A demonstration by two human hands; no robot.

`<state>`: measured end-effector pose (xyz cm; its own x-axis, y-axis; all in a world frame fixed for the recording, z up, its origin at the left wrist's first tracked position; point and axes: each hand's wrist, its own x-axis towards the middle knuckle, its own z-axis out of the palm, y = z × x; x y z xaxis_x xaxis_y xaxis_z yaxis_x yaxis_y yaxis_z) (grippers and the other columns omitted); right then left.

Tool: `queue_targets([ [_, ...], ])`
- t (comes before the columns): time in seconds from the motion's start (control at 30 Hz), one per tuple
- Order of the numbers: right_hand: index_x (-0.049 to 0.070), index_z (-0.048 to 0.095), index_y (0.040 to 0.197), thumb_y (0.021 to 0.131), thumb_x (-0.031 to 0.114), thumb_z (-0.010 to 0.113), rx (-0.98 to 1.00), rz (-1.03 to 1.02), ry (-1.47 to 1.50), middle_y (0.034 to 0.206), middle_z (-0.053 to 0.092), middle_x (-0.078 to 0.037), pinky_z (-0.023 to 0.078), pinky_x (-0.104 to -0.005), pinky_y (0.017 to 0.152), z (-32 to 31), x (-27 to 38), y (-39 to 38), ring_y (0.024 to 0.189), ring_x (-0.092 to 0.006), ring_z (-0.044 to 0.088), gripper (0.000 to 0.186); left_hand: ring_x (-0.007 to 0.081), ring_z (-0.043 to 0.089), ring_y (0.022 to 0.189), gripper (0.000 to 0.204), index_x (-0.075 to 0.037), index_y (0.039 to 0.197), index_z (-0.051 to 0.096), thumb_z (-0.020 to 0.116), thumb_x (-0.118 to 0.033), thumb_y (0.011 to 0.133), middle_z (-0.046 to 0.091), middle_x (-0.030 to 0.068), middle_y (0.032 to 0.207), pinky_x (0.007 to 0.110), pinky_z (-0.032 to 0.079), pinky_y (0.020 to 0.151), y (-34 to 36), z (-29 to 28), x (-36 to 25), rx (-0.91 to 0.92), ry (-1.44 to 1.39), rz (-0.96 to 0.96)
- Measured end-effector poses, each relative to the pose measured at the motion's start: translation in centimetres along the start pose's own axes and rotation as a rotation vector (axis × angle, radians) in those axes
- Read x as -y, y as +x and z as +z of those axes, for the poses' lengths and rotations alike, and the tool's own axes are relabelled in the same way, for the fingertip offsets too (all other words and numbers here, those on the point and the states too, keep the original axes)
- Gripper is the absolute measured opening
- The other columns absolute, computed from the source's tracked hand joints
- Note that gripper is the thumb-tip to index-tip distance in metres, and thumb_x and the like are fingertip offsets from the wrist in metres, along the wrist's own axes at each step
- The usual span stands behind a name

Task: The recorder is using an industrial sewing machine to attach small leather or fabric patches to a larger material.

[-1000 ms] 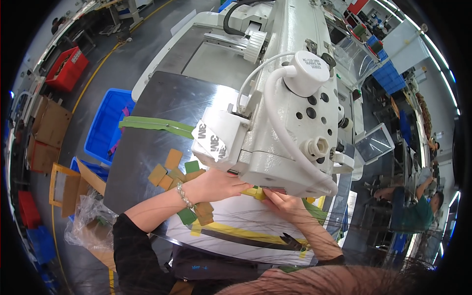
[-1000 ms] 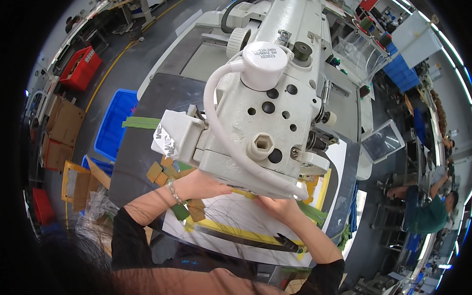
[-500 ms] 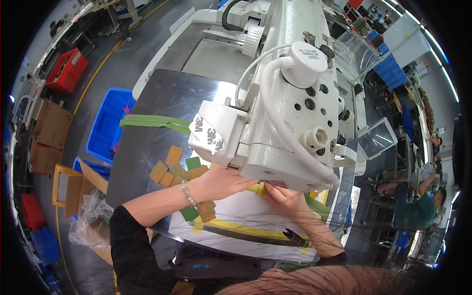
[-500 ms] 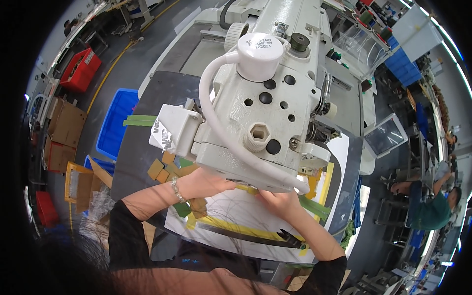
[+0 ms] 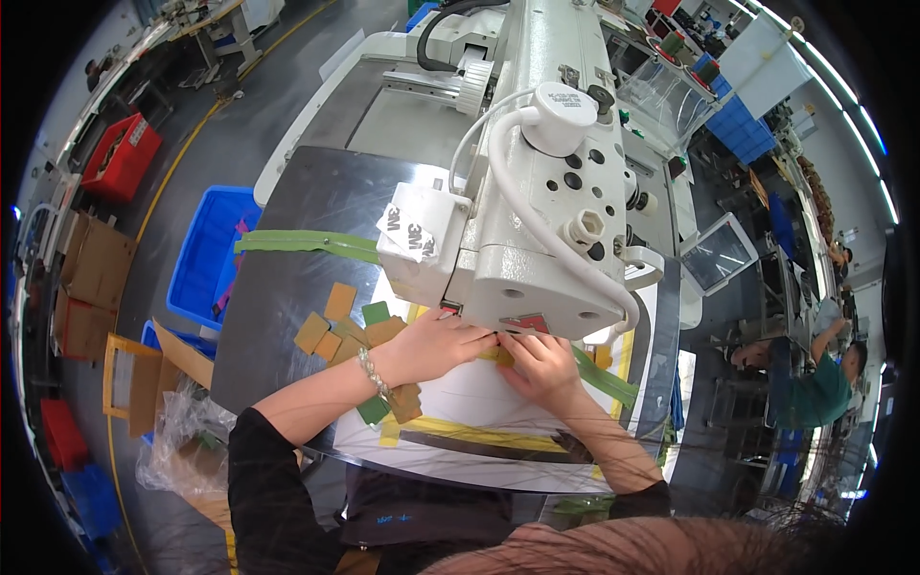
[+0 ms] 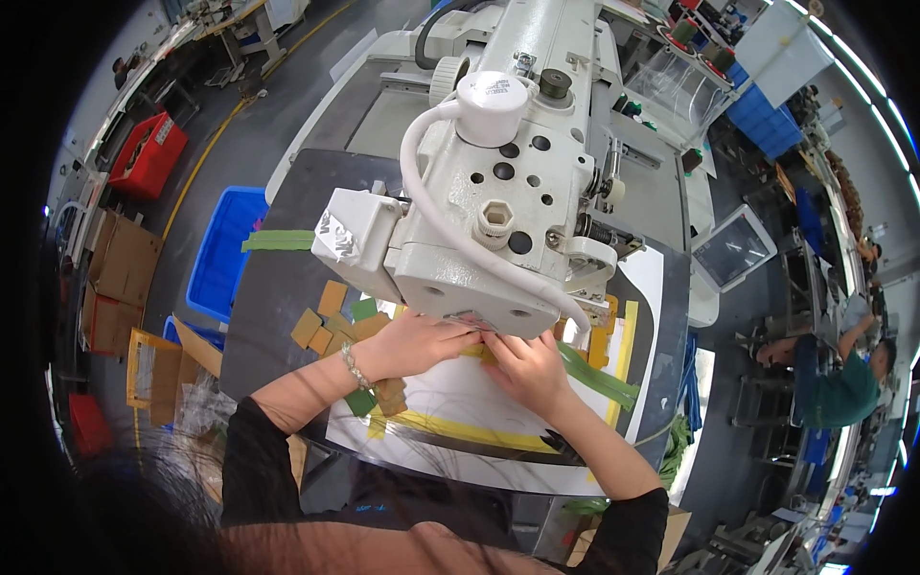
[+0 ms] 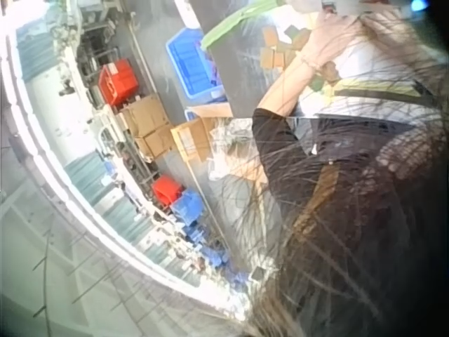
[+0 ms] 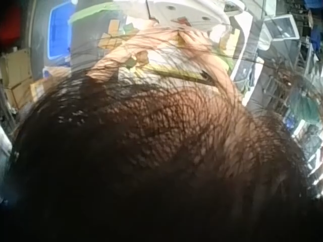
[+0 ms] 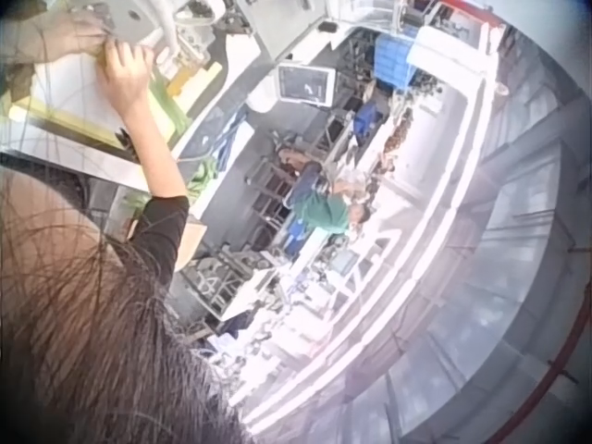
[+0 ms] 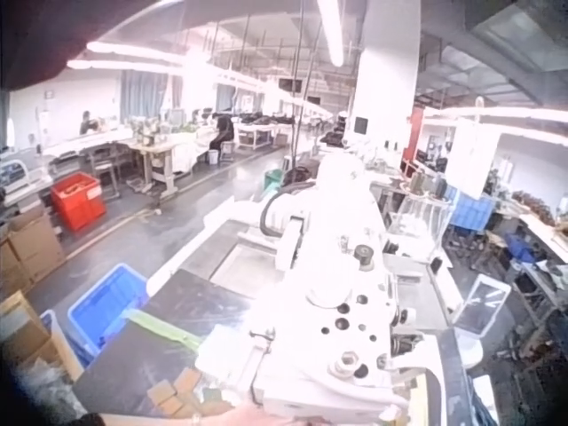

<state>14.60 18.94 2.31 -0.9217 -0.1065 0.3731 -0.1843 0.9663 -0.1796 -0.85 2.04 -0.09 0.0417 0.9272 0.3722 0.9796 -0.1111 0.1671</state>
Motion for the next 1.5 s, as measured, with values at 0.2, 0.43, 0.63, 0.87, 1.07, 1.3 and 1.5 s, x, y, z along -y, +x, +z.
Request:
queue_targets([
  [0.2, 0.004, 0.061, 0.109, 0.069, 0.020, 0.073, 0.032, 0.020, -0.040, 0.096, 0.058, -0.004, 0.042, -0.0347, 0.075, 0.4, 0.4, -0.3, 0.086, -0.0207, 0.056, 0.044, 0.0164, 0.056, 0.095, 0.040, -0.011, 0.112, 0.060, 0.067, -0.028, 0.076, 0.059, -0.0001, 0.103, 0.031, 0.044, 0.083, -0.5, 0.2, 0.2, -0.048, 0.031, -0.001],
  [0.43, 0.003, 0.059, 0.106, 0.068, 0.018, 0.072, 0.018, 0.011, -0.030, 0.095, 0.056, -0.005, 0.043, -0.0337, 0.077, -0.2, 1.0, 0.3, 0.089, -0.0213, 0.056, 0.042, 0.0181, 0.056, 0.089, 0.048, -0.012, 0.113, 0.059, 0.070, -0.036, 0.073, 0.059, 0.0004, 0.093, 0.030, 0.045, 0.080, -0.8, 0.4, 0.9, -0.083, -0.013, -0.074],
  [0.63, 0.003, 0.059, 0.105, 0.068, 0.017, 0.072, 0.018, 0.022, -0.032, 0.096, 0.056, -0.006, 0.044, -0.0336, 0.077, 0.3, 0.9, 0.1, 0.090, -0.0220, 0.056, 0.042, 0.0234, 0.047, 0.117, 0.052, -0.014, 0.120, 0.058, 0.068, -0.037, 0.075, 0.055, 0.0025, 0.120, 0.041, 0.039, 0.097, -1.6, 1.1, 0.7, 0.017, -0.051, -0.205],
  [0.87, 0.002, 0.060, 0.104, 0.067, 0.016, 0.072, -0.004, 0.009, 0.000, 0.092, 0.055, -0.006, 0.044, -0.0332, 0.076, 0.4, 0.7, 0.1, 0.087, -0.0218, 0.055, 0.041, 0.0213, 0.047, 0.112, 0.048, -0.030, 0.121, 0.058, 0.064, -0.044, 0.076, 0.057, 0.0001, 0.115, 0.040, 0.037, 0.088, -1.9, 0.5, -0.1, 0.148, 0.111, -0.268],
  [1.07, 0.000, 0.061, 0.104, 0.068, 0.015, 0.071, 0.023, 0.028, 0.025, 0.094, 0.057, -0.007, 0.045, -0.0342, 0.076, 0.3, 0.7, -0.1, 0.087, -0.0238, 0.056, 0.040, 0.0211, 0.046, 0.113, 0.052, -0.034, 0.123, 0.057, 0.066, -0.044, 0.073, 0.055, -0.0005, 0.114, 0.044, 0.034, 0.088, -1.7, 1.1, -0.2, 0.016, 0.214, -0.180],
  [1.3, 0.000, 0.060, 0.104, 0.068, 0.015, 0.072, 0.021, 0.018, -0.002, 0.090, 0.054, -0.006, 0.044, -0.0324, 0.076, 0.3, 0.8, 0.2, 0.083, -0.0208, 0.054, 0.041, 0.0214, 0.046, 0.112, 0.051, -0.033, 0.123, 0.056, 0.066, -0.042, 0.074, 0.054, -0.0014, 0.112, 0.048, 0.031, 0.095, -1.4, 0.6, -0.2, 0.014, 0.241, -0.170],
  [1.5, 0.001, 0.059, 0.104, 0.069, 0.016, 0.072, 0.035, 0.009, 0.007, 0.096, 0.055, -0.006, 0.044, -0.0321, 0.076, 0.3, 0.6, 0.1, 0.088, -0.0207, 0.055, 0.040, 0.0259, 0.040, 0.118, 0.044, -0.034, 0.118, 0.059, 0.067, -0.038, 0.074, 0.050, 0.0015, 0.122, 0.048, 0.032, 0.091, -1.3, 0.6, 0.0, 0.024, 0.220, -0.139],
])
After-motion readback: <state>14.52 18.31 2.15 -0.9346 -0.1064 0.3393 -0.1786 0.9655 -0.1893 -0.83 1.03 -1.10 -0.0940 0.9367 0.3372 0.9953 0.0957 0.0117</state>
